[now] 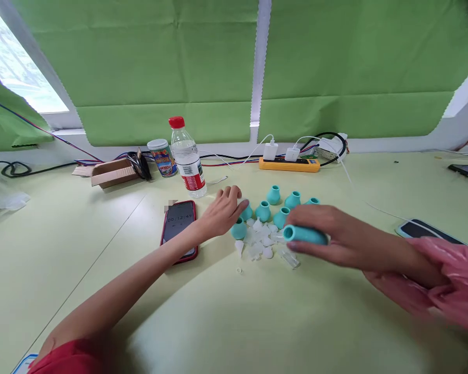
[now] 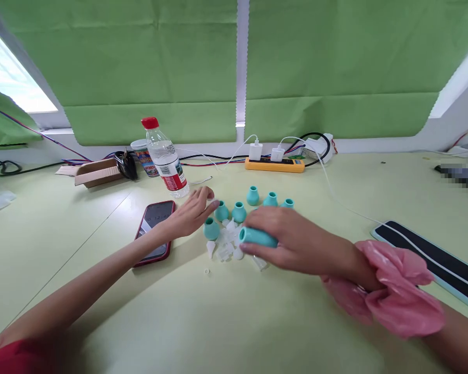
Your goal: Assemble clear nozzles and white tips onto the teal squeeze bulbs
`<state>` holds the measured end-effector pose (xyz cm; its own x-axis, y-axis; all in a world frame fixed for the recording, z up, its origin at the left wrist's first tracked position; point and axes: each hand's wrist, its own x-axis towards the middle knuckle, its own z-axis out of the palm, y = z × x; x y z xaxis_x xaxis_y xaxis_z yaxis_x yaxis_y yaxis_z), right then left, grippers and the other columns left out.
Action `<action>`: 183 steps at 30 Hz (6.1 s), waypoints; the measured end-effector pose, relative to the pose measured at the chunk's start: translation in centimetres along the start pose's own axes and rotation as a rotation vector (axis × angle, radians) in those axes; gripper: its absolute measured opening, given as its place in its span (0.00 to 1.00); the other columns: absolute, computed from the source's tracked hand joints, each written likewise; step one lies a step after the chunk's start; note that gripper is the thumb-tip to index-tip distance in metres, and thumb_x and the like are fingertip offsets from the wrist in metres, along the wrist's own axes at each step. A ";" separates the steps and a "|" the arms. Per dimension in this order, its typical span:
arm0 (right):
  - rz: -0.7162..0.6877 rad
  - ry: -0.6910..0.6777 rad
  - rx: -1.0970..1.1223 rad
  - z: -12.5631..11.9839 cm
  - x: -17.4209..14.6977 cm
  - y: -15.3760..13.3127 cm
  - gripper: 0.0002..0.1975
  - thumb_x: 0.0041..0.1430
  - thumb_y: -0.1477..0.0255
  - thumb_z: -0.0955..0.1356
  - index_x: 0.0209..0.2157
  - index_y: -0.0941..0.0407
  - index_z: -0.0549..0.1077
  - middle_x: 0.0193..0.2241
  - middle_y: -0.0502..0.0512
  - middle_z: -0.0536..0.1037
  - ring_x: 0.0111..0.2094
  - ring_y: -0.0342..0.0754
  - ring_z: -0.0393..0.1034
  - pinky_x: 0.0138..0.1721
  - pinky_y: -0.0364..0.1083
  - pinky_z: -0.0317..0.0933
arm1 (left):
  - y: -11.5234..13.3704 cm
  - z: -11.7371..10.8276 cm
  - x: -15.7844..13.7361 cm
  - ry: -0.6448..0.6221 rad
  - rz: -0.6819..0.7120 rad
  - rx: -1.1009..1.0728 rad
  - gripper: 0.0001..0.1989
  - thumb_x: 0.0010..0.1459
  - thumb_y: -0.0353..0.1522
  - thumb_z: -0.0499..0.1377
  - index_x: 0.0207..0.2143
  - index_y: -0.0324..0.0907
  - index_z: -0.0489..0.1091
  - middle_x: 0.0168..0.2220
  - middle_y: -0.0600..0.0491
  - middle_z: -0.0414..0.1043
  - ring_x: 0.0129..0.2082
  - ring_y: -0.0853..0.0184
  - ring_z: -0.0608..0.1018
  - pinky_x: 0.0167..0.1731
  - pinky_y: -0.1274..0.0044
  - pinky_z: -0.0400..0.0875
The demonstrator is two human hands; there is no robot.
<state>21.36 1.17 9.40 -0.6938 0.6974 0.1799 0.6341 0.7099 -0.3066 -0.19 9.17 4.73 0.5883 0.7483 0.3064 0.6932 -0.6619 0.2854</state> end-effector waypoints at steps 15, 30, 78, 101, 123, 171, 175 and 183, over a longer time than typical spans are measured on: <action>0.378 0.488 0.339 -0.5 4.9 7.4 0.19 0.43 0.62 0.69 0.34 0.61 0.72 0.31 0.57 0.76 0.30 0.47 0.71 0.33 0.47 0.68 | 0.7 3.0 -0.1 0.137 -0.327 -0.754 0.25 0.60 0.42 0.35 0.52 0.39 0.57 0.50 0.45 0.63 0.50 0.65 0.66 0.48 0.71 0.61; 0.112 -0.031 -0.103 0.0 10.3 9.6 0.15 0.48 0.68 0.66 0.39 0.60 0.71 0.36 0.60 0.75 0.38 0.53 0.68 0.40 0.50 0.60 | 3.3 2.8 -5.9 -0.046 -0.235 -0.426 0.40 0.53 0.32 0.52 0.59 0.33 0.27 0.61 0.38 0.31 0.61 0.58 0.39 0.57 0.62 0.43; -0.054 0.227 -0.112 8.8 0.0 3.0 0.30 0.55 0.74 0.57 0.58 0.65 0.44 0.58 0.67 0.50 0.59 0.54 0.40 0.55 0.57 0.49 | 4.9 3.8 -5.3 -0.137 0.348 -0.044 0.20 0.59 0.30 0.46 0.54 0.38 0.48 0.60 0.33 0.36 0.59 0.50 0.38 0.52 0.55 0.50; -0.156 0.147 -0.252 8.4 1.0 2.7 0.25 0.56 0.70 0.59 0.55 0.63 0.55 0.55 0.66 0.57 0.58 0.57 0.46 0.53 0.63 0.46 | 4.8 3.6 -5.4 0.129 0.338 -0.074 0.21 0.53 0.25 0.48 0.50 0.35 0.50 0.55 0.32 0.49 0.58 0.50 0.48 0.48 0.56 0.58; -0.115 0.142 -0.281 8.3 -2.0 2.8 0.26 0.56 0.68 0.59 0.54 0.67 0.55 0.55 0.69 0.57 0.58 0.57 0.46 0.53 0.61 0.49 | 5.8 3.5 -5.7 -0.208 0.268 0.087 0.24 0.59 0.33 0.42 0.56 0.29 0.47 0.59 0.36 0.43 0.60 0.56 0.42 0.55 0.62 0.47; -0.106 0.019 -0.293 8.0 -1.0 3.5 0.26 0.58 0.65 0.59 0.57 0.53 0.51 0.58 0.62 0.50 0.59 0.61 0.37 0.50 0.65 0.46 | 3.9 2.3 -7.8 -0.182 0.271 0.065 0.24 0.56 0.26 0.47 0.55 0.36 0.49 0.59 0.35 0.41 0.59 0.50 0.45 0.51 0.56 0.53; -0.096 0.086 -0.270 8.2 -0.2 3.7 0.22 0.57 0.68 0.60 0.54 0.56 0.58 0.57 0.64 0.52 0.59 0.60 0.40 0.50 0.62 0.49 | 3.6 2.7 -7.9 -0.158 0.286 0.043 0.23 0.56 0.25 0.46 0.55 0.36 0.49 0.59 0.36 0.44 0.60 0.54 0.46 0.52 0.58 0.54; -0.132 0.303 -0.226 7.3 -1.1 3.9 0.19 0.55 0.69 0.61 0.48 0.60 0.63 0.52 0.65 0.62 0.55 0.56 0.53 0.52 0.61 0.49 | 2.5 0.8 -5.5 0.190 0.287 0.008 0.18 0.55 0.28 0.50 0.49 0.37 0.56 0.53 0.38 0.55 0.53 0.55 0.59 0.47 0.62 0.61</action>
<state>22.10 2.41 1.21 -0.6636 0.5721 0.4821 0.6286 0.7758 -0.0554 -1.36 3.46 3.01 0.6721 0.5094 0.5374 0.5143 -0.8433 0.1561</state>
